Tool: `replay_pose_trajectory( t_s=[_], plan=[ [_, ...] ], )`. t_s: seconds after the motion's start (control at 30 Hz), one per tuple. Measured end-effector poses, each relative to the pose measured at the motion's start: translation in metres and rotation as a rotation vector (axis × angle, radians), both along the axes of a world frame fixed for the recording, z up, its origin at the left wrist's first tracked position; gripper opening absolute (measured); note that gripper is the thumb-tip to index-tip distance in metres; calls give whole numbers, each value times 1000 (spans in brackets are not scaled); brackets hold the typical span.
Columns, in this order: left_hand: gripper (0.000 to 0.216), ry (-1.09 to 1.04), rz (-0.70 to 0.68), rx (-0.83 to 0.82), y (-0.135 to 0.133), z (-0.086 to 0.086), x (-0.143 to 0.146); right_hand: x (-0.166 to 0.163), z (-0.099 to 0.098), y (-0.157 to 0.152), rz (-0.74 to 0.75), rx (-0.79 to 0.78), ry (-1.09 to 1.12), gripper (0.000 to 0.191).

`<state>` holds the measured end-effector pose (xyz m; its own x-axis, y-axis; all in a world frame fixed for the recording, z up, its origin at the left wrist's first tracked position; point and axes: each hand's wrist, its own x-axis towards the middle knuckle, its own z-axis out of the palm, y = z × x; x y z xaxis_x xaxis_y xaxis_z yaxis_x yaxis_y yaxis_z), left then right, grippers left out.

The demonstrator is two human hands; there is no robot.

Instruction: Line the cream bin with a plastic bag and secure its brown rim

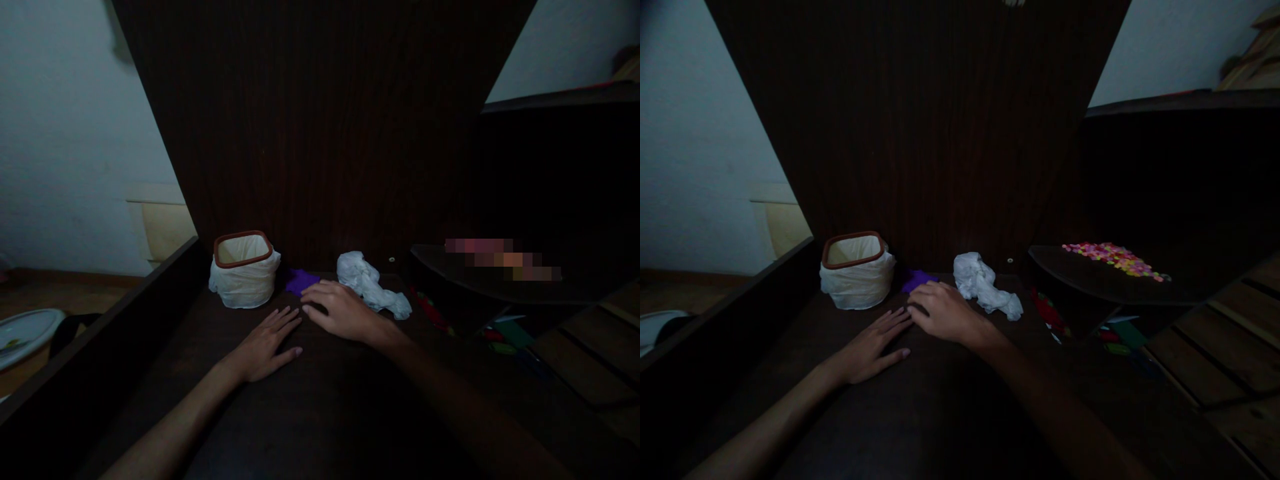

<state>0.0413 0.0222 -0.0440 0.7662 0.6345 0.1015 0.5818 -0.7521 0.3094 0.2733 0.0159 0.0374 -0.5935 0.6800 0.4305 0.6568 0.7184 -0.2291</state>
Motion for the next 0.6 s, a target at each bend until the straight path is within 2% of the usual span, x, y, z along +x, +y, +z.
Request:
replay_pose_trajectory(
  t_s=[0.13,0.27,0.43,0.6],
  plan=[
    [65,-22,2,42,0,-1,-2,-31,27,17,18,79,172,18],
    [63,-43,10,64,-1,-1,-2,-61,36,31,5,57,289,19],
    [48,-190,13,207,-1,3,-1,-84,20,53,-58,24,296,28],
    [34,-339,124,454,0,12,-7,-93,0,71,-59,45,354,27]
  ],
)
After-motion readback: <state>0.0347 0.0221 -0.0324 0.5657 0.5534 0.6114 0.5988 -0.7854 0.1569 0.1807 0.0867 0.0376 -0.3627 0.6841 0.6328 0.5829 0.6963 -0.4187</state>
